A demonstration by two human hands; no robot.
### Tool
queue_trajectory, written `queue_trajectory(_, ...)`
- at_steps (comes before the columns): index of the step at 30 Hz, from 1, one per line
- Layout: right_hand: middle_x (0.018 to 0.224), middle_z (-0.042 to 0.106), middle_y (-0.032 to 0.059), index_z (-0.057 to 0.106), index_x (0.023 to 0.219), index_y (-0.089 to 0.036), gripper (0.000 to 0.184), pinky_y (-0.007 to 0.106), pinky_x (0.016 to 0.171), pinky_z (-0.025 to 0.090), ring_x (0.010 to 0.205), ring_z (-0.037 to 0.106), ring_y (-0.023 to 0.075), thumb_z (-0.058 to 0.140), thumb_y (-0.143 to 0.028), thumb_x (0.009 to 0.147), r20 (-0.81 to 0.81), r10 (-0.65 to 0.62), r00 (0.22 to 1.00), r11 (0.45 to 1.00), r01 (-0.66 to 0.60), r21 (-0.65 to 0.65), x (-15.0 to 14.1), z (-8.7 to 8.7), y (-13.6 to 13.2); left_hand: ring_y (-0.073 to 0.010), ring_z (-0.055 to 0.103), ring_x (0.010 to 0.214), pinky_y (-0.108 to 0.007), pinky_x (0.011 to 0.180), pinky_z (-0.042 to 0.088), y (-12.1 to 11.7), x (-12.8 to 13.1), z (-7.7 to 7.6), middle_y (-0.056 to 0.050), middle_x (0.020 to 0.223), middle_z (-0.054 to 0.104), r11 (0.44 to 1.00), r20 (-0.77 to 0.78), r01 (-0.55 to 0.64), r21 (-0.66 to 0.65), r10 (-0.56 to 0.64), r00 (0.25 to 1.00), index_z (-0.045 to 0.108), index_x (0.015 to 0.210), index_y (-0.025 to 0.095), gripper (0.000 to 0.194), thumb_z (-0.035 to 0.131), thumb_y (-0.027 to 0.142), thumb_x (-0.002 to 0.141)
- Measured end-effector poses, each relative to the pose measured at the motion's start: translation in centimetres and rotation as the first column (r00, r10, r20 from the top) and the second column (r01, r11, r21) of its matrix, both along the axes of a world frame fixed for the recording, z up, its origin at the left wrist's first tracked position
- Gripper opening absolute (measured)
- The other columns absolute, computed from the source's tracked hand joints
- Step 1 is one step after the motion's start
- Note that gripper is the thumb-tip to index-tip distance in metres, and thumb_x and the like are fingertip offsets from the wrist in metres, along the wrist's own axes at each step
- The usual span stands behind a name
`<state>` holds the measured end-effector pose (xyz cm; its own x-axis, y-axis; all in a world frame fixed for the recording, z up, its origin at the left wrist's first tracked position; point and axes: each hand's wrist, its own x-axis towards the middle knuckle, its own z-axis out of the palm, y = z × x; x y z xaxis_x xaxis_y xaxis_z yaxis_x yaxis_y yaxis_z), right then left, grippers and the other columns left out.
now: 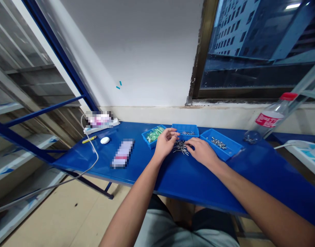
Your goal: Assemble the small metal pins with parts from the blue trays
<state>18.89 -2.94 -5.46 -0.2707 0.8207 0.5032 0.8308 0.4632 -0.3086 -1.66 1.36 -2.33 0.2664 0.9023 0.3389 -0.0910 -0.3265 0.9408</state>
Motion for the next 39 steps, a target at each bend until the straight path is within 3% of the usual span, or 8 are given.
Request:
queue_trajectory(10, 0.1, 0.078, 0.0072, 0.075, 0.102, -0.024, 0.017, 0.039, 0.086, 0.056, 0.093, 0.072, 0.0257, 0.059, -0.021, 0.096, -0.023, -0.059, 0.998, 0.998, 0.06, 0.036, 0.2, 0.4, 0.1, -0.0168, 0.074, 0.087, -0.029, 0.085, 0.058, -0.2, -0.1, -0.3, -0.009, 0.102, 0.078, 0.996, -0.147, -0.007, 0.093, 0.021, 0.989, 0.066, 0.118, 0.016, 0.025, 0.063, 0.02, 0.094)
queue_trajectory(17, 0.098, 0.075, 0.0084, 0.071, 0.111, -0.022, 0.021, 0.039, 0.083, 0.056, 0.086, 0.07, 0.0244, 0.055, -0.025, 0.098, -0.171, -0.08, 0.982, 0.988, 0.101, 0.118, -0.4, 1.6, -0.7, -0.0154, 0.066, 0.058, -0.028, 0.063, 0.056, -0.9, -0.2, 0.3, -0.008, 0.09, 0.081, 0.996, -0.313, 0.084, -0.003, -0.081, 0.946, 0.072, 0.127, 0.016, 0.039, 0.064, 0.041, 0.098)
queue_trajectory(22, 0.092, 0.075, 0.0065, 0.071, 0.107, -0.021, 0.019, 0.033, 0.07, 0.056, 0.071, 0.066, 0.0195, 0.063, -0.033, 0.095, -0.423, -0.065, 0.904, 0.993, 0.099, 0.058, -1.5, 2.4, -1.5, -0.0219, 0.076, 0.077, -0.03, 0.071, 0.06, -0.9, 0.0, 0.1, -0.011, 0.093, 0.081, 0.992, -0.271, 0.117, -0.043, -0.125, 0.955, 0.073, 0.127, 0.013, 0.046, 0.072, 0.045, 0.094)
queue_trajectory(27, 0.091, 0.076, 0.0078, 0.072, 0.103, -0.021, 0.025, 0.032, 0.064, 0.054, 0.069, 0.066, 0.019, 0.066, -0.043, 0.093, -0.549, -0.083, 0.832, 0.994, 0.107, 0.012, -2.1, 2.3, -1.6, -0.0227, 0.077, 0.078, -0.03, 0.071, 0.061, -0.5, 0.1, -0.2, -0.014, 0.09, 0.081, 0.974, -0.117, 0.099, -0.205, -0.125, 0.985, 0.073, 0.123, 0.008, 0.054, 0.083, 0.046, 0.086)
queue_trajectory(30, 0.093, 0.077, 0.0078, 0.072, 0.103, -0.021, 0.024, 0.033, 0.066, 0.055, 0.071, 0.067, 0.0197, 0.066, -0.042, 0.093, -0.563, -0.076, 0.823, 0.995, 0.101, 0.013, -2.2, 2.2, -1.6, -0.0222, 0.077, 0.083, -0.029, 0.074, 0.061, -0.4, 0.2, -0.1, -0.013, 0.098, 0.081, 0.966, -0.092, 0.144, -0.213, -0.167, 0.982, 0.077, 0.116, 0.01, 0.052, 0.084, 0.05, 0.084)
queue_trajectory(34, 0.099, 0.078, 0.0067, 0.071, 0.104, -0.023, 0.018, 0.035, 0.076, 0.056, 0.079, 0.069, 0.0214, 0.066, -0.036, 0.093, -0.496, -0.017, 0.868, 0.999, 0.034, 0.024, -2.1, 2.4, -1.7, -0.0199, 0.076, 0.085, -0.029, 0.081, 0.061, -0.3, 0.2, -0.3, -0.01, 0.1, 0.081, 0.961, -0.08, 0.22, -0.169, -0.236, 0.969, 0.08, 0.103, 0.012, 0.045, 0.08, 0.054, 0.086)
queue_trajectory(37, 0.1, 0.078, 0.0071, 0.072, 0.107, -0.023, 0.02, 0.036, 0.078, 0.056, 0.081, 0.07, 0.0227, 0.065, -0.037, 0.094, -0.488, -0.048, 0.872, 0.997, 0.071, 0.03, -2.0, 2.5, -1.7, -0.0218, 0.077, 0.09, -0.032, 0.084, 0.062, -0.2, 0.1, -0.5, -0.01, 0.105, 0.081, 0.966, -0.071, 0.208, -0.151, -0.22, 0.973, 0.078, 0.114, 0.014, 0.045, 0.075, 0.052, 0.091)
queue_trajectory(39, 0.099, 0.078, 0.0073, 0.071, 0.111, -0.022, 0.023, 0.037, 0.077, 0.056, 0.081, 0.069, 0.0227, 0.064, -0.038, 0.095, -0.51, -0.059, 0.858, 0.996, 0.088, 0.032, -1.9, 2.6, -1.7, -0.024, 0.077, 0.093, -0.034, 0.085, 0.062, -0.2, 0.0, -0.5, -0.011, 0.107, 0.081, 0.983, -0.163, 0.165, -0.076, -0.176, 0.971, 0.078, 0.12, 0.016, 0.042, 0.073, 0.048, 0.093)
